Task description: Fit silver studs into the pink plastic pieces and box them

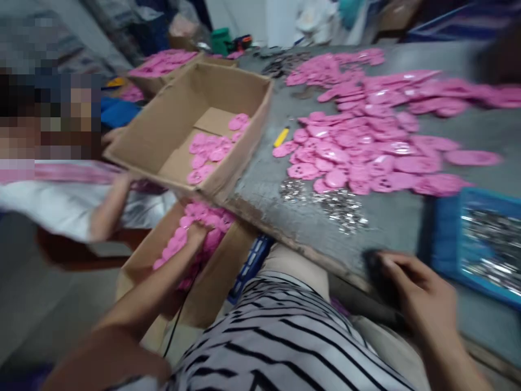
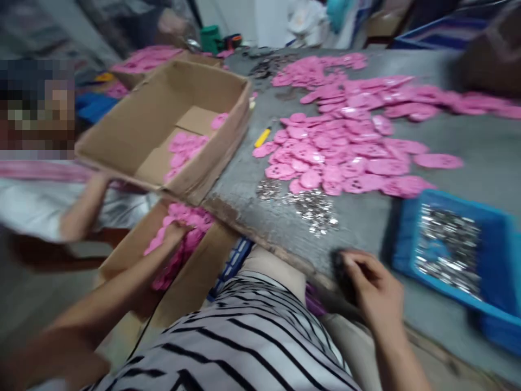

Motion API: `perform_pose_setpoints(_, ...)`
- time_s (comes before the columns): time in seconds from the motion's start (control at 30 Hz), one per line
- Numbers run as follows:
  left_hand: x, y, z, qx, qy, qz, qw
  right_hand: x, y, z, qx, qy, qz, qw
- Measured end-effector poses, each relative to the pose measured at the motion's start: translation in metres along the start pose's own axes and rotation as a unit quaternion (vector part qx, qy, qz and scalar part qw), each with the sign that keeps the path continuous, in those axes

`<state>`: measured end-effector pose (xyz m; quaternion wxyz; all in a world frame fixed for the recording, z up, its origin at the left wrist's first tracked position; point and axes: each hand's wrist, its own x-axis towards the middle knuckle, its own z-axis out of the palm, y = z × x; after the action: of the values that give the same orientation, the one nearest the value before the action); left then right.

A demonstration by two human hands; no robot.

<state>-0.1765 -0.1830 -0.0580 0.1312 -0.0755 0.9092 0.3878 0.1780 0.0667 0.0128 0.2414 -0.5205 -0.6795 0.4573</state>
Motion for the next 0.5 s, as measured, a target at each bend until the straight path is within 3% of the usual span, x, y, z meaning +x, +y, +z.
perform_pose_setpoints(0.17, 0.001, 0.010, -0.002, 0.129, -0.026, 0.020, 0.991, 0.036, -0.008, -0.003, -0.053, -0.003, -0.150, 0.987)
perform_pose_setpoints(0.23, -0.002, 0.013, -0.003, 0.156, -0.030, 0.047, 0.986, 0.061, -0.014, -0.003, -0.140, 0.029, -0.203, 0.969)
perform_pose_setpoints(0.3, -0.009, 0.015, -0.006, 0.169, -0.026, 0.084, 0.982, 0.089, -0.023, 0.001, -0.250, 0.077, -0.248, 0.933)
perform_pose_setpoints(0.37, -0.018, 0.016, -0.009, 0.168, -0.008, 0.142, 0.976, 0.116, -0.031, 0.008, -0.329, 0.100, -0.262, 0.902)
perform_pose_setpoints(0.5, -0.037, 0.009, -0.014, 0.141, 0.011, 0.320, 0.937, 0.154, -0.037, 0.024, -0.418, 0.053, -0.230, 0.877)
